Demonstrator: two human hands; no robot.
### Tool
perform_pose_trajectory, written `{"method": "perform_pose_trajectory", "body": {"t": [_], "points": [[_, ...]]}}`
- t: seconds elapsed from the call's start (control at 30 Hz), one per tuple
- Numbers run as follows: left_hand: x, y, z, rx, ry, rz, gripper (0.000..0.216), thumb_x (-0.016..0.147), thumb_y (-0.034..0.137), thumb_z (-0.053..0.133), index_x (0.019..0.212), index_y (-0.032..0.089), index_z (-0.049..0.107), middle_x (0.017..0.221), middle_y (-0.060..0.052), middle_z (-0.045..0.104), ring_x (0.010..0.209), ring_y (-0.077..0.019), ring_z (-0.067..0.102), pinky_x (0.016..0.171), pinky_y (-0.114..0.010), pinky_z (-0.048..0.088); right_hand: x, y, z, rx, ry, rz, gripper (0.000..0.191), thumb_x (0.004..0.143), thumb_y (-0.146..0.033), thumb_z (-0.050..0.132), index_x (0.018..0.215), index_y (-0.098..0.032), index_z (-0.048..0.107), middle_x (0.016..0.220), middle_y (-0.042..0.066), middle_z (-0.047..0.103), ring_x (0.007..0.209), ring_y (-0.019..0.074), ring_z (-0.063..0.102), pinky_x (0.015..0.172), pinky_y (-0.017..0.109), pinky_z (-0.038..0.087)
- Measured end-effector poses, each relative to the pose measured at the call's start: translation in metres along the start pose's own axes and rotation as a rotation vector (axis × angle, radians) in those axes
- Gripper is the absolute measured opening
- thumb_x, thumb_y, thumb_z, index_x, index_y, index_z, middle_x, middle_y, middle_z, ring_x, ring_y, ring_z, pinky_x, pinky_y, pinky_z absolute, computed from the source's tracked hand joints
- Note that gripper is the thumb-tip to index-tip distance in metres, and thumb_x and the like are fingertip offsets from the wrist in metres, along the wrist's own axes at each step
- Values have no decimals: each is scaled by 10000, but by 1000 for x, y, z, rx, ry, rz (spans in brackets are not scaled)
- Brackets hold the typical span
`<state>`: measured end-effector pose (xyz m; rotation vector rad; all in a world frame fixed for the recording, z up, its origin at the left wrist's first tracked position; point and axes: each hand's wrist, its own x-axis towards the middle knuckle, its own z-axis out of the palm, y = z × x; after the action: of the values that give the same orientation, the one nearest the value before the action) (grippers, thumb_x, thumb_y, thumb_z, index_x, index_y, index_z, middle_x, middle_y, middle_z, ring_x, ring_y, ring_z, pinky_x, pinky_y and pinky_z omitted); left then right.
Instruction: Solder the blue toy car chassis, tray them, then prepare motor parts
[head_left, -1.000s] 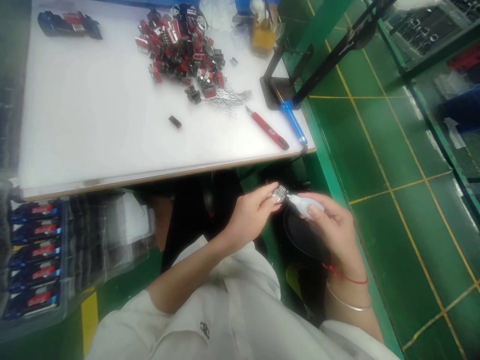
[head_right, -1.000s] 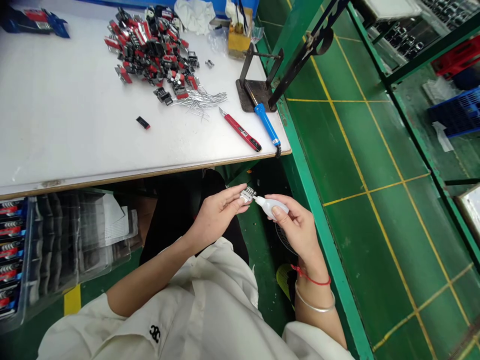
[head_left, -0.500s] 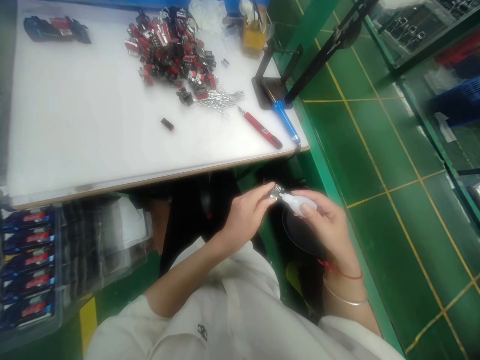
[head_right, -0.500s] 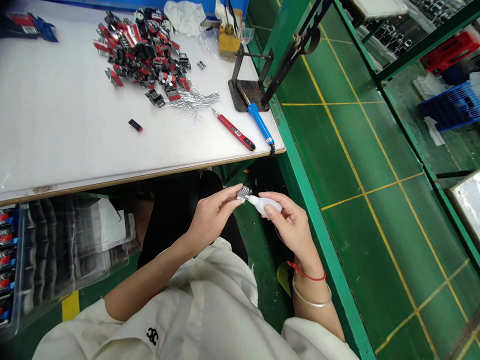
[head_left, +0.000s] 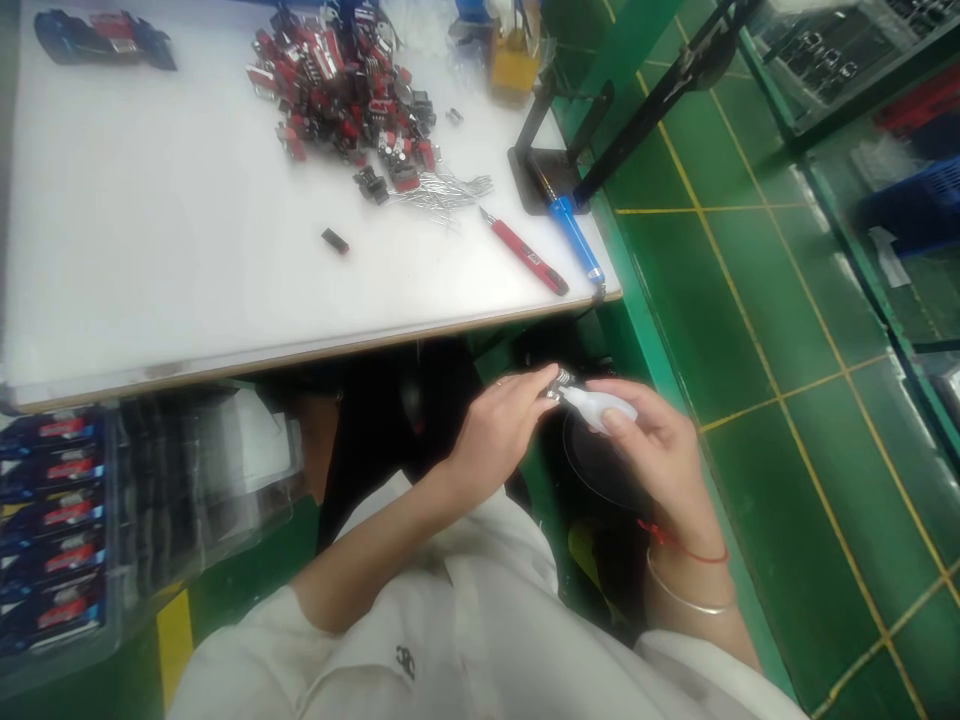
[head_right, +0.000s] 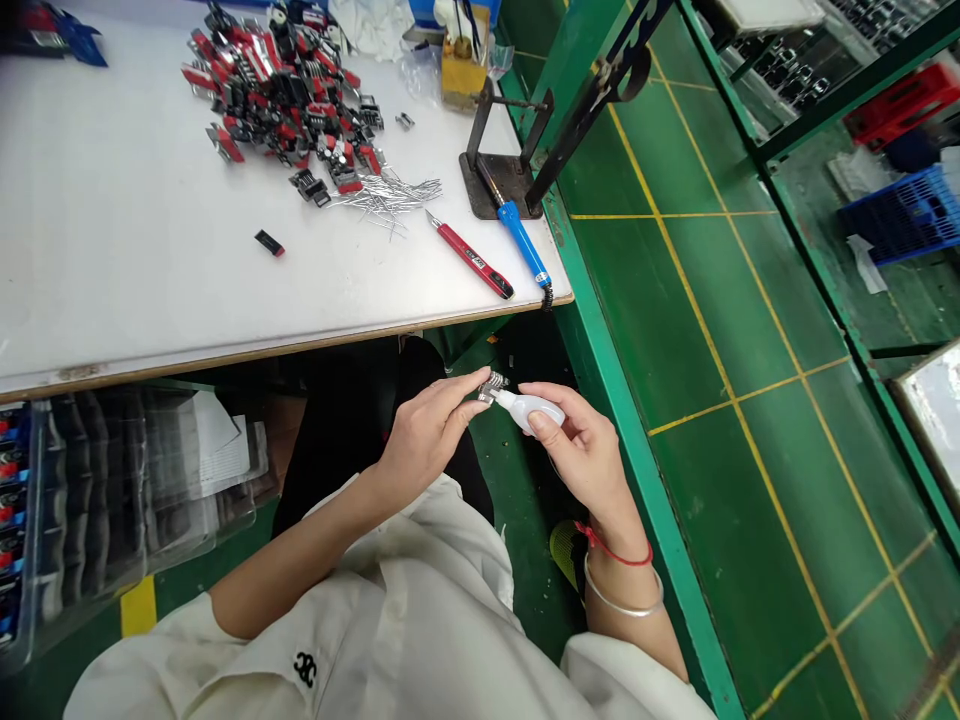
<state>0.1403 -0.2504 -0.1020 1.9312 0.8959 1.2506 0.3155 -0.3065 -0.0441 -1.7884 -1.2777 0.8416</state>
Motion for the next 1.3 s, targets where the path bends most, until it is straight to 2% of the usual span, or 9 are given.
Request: {"method": "perform_pose_trajectory", "body": {"t": [0.33, 0.8, 0.97, 1.3], "points": [[-2, -4, 4, 28, 24, 119, 275, 969, 161, 540, 1235, 117, 596, 1135, -130, 739, 1056, -198, 704, 932, -360, 601, -3, -5, 0, -34, 13, 20, 276, 832, -457, 709, 1020, -258, 747, 863, 13, 746, 687, 169, 678, 637, 288, 581], [-2, -2, 0, -33, -34, 25, 283, 990, 225, 513, 1246, 165, 618, 1161, -103, 739, 1069, -197, 705, 949, -363, 591, -2, -4, -2, -59, 9, 24, 299, 827, -490, 705, 1010, -258, 749, 806, 16, 737, 647, 175, 670, 595, 293, 577], [-1, 1, 0, -85, -33, -58, 279, 979, 236, 537, 1229, 177, 646, 1156, -81, 746, 1048, -182, 713, 955, -339, 587, -4, -5, -3, -54, 18, 17, 280, 837, -470, 701, 1017, -262, 750, 814, 11, 737, 654, 169, 669, 607, 289, 576], [3, 7, -4, -307, -102, -421, 280, 916, 233, 637, 1186, 264, 709, 1163, 3, 749, 1039, -177, 721, 981, -314, 574, -3, -8, -4, -48, 26, -12, 280, 829, -482, 705, 1005, -269, 755, 815, 16, 742, 639, 171, 668, 583, 287, 572]]}}
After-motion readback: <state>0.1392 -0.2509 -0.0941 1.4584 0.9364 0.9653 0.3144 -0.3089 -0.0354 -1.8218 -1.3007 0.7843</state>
